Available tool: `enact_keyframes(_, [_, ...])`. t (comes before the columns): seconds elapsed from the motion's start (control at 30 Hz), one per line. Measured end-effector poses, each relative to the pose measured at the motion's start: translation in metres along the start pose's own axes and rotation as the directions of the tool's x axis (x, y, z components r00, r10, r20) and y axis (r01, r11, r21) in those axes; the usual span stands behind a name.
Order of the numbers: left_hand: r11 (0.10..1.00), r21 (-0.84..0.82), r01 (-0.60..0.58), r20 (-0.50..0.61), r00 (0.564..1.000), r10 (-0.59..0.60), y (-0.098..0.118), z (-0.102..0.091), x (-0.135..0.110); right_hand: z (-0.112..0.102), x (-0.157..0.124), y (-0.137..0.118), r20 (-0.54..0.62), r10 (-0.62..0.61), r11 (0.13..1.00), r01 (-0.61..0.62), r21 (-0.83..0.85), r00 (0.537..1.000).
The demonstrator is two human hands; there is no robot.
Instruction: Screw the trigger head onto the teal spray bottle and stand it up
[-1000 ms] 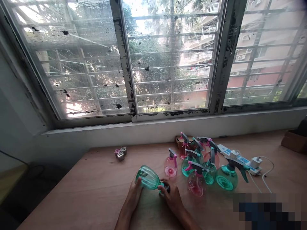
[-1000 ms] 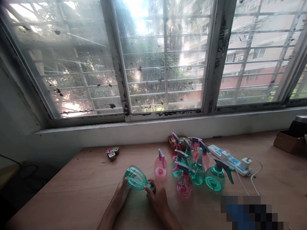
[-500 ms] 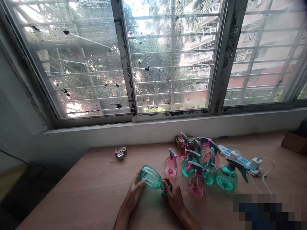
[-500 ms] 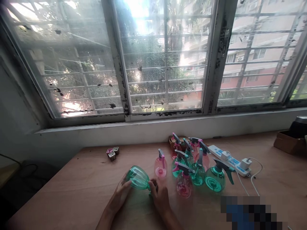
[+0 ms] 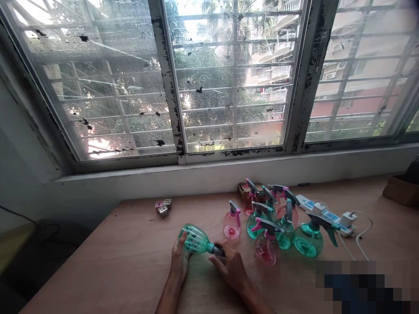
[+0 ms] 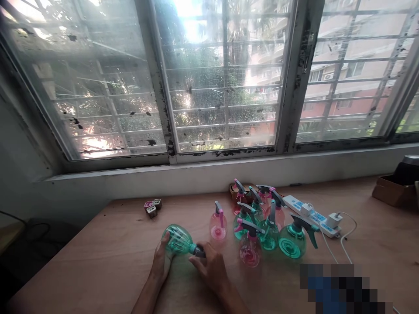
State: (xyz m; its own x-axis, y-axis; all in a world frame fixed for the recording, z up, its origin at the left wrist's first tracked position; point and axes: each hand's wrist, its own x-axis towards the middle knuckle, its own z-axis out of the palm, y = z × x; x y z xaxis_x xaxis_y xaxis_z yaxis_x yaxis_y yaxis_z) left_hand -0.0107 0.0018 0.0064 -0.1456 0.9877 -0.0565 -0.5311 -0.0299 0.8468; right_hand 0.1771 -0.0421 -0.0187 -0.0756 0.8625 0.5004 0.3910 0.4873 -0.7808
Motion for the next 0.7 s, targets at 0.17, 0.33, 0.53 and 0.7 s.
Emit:
enact_keyframes(0.17, [0.999, -0.036, -0.006, -0.030, 1.000, 0.005, 0.0029, 0.0022, 0.0005, -0.0009, 0.0017, 0.0021, -0.027, 0.015, 0.999, -0.014, 0.033, 1.000])
enact_keyframes(0.33, [0.998, -0.054, -0.041, -0.073, 0.997, 0.037, 0.0031, 0.0009, 0.0010, -0.0001, 0.0031, 0.0030, -0.060, 0.042, 0.998, -0.038, 0.056, 0.997])
enact_keyframes(0.53, [0.997, -0.047, -0.062, -0.092, 0.994, 0.058, 0.0041, -0.0004, 0.0037, -0.0009, 0.0037, 0.0033, -0.073, 0.113, 0.992, -0.108, 0.063, 0.991])
enact_keyframes(0.7, [0.998, -0.046, -0.038, -0.065, 0.997, 0.035, 0.0056, 0.0010, 0.0013, -0.0038, 0.0044, 0.0019, -0.059, 0.138, 0.989, -0.134, 0.066, 0.989])
